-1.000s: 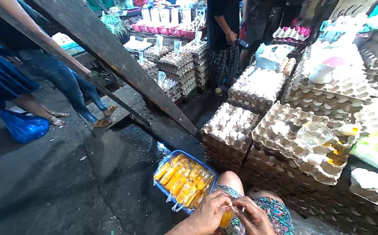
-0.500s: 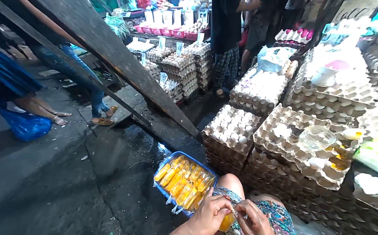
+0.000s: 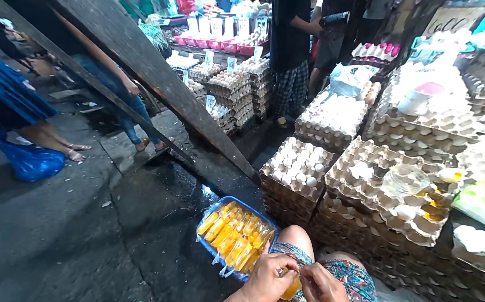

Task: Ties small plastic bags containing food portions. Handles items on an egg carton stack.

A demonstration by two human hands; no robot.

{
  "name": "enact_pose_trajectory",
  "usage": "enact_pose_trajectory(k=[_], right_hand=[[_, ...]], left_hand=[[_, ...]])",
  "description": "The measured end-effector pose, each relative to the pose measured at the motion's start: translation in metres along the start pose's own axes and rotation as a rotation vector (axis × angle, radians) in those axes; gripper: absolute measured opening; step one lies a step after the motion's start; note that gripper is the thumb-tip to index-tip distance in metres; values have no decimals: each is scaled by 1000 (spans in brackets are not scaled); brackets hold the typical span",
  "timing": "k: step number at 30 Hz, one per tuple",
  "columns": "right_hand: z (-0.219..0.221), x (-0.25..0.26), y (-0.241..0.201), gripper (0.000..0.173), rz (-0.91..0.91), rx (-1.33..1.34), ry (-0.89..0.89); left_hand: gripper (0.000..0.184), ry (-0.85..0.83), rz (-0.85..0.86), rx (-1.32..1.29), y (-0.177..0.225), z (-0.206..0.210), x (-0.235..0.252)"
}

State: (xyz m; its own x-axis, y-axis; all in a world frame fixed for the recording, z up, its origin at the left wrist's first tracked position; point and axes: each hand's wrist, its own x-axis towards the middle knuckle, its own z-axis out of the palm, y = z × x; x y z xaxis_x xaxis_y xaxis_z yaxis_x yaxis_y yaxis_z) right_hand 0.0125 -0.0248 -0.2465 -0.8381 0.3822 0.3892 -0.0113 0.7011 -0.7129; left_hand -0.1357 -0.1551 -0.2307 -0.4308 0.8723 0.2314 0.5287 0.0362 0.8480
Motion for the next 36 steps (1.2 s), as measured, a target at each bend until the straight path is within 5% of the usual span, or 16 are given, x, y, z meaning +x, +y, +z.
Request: enact_pose_trajectory(k=[6, 15, 26, 30, 36], right_hand=[[4, 0, 3, 15, -107, -222, 60], [-26, 9, 20, 24, -95, -31, -149], [-44, 41, 32, 19, -477, -183, -391], [-39, 41, 33, 17, -363, -146, -432], [-48, 48, 35, 19, 151, -26, -447]], left_hand=[[12, 12, 29, 73, 5, 1, 7], [11, -38, 101, 7, -10, 4, 6], [9, -103, 100, -37, -11, 0, 9], [8, -113, 114, -43, -13, -3, 12], [8, -120, 112, -64, -13, -6, 13]])
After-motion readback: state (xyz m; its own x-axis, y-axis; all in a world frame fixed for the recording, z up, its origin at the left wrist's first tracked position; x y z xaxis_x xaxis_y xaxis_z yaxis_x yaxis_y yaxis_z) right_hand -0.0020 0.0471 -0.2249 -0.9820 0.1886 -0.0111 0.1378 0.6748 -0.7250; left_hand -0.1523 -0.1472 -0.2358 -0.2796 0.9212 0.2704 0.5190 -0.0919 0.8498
